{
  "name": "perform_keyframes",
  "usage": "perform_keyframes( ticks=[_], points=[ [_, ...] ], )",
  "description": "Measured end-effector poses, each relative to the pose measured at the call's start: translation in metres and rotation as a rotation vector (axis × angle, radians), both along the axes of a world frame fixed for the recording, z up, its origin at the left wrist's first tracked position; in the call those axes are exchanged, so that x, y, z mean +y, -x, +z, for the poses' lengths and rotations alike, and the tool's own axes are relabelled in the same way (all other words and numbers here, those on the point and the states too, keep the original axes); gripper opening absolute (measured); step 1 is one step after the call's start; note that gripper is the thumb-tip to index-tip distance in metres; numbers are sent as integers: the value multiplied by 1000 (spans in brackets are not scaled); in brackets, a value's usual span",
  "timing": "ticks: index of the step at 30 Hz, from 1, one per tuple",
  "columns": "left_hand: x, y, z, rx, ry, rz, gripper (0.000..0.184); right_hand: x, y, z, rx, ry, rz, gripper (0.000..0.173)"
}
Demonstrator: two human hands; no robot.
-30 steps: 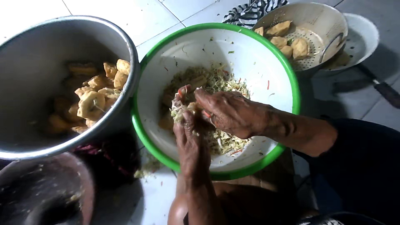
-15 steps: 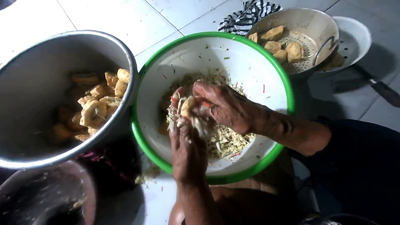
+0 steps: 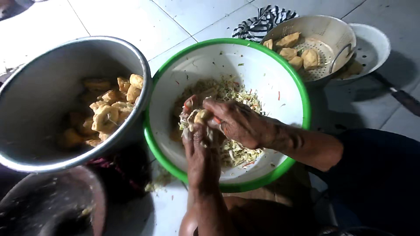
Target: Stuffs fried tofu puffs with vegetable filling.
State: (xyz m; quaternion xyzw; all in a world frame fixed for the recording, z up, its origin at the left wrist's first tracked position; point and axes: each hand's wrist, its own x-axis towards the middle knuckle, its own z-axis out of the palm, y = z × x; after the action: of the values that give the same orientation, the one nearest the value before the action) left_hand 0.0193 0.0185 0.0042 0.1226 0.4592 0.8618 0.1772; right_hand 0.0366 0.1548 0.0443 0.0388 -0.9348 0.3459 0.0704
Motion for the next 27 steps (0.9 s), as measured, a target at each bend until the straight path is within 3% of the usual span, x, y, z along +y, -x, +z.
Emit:
perform_keyframes(
  ticks=[3, 7, 10, 15, 18, 20, 24, 27],
  points=[
    [-2, 0, -2, -48, -42, 1, 18, 15, 0, 8, -160, 244, 104, 19],
    [-3, -1, -1, -29, 11, -3, 23, 15, 0, 13, -158, 441, 14, 31],
    [-1, -2, -1, 5, 85, 2, 18, 13, 6, 11, -171, 336, -12, 31],
    [-1, -1, -1, -61, -28, 5, 19, 12, -3, 1, -77, 77, 86, 23],
    [-2, 0, 0, -14, 3, -56, 19, 11, -9, -6, 2, 71, 84, 17],
    [-1, 0, -1, 18, 66, -58, 18, 11, -10, -7, 5, 87, 53, 14],
    [1, 0, -2, 201, 307, -74, 37, 10, -13, -6, 2, 33, -13, 17],
    [1, -1, -4, 241, 423, -43, 35, 3, -12, -12, 24, -41, -83, 13]
  ],
)
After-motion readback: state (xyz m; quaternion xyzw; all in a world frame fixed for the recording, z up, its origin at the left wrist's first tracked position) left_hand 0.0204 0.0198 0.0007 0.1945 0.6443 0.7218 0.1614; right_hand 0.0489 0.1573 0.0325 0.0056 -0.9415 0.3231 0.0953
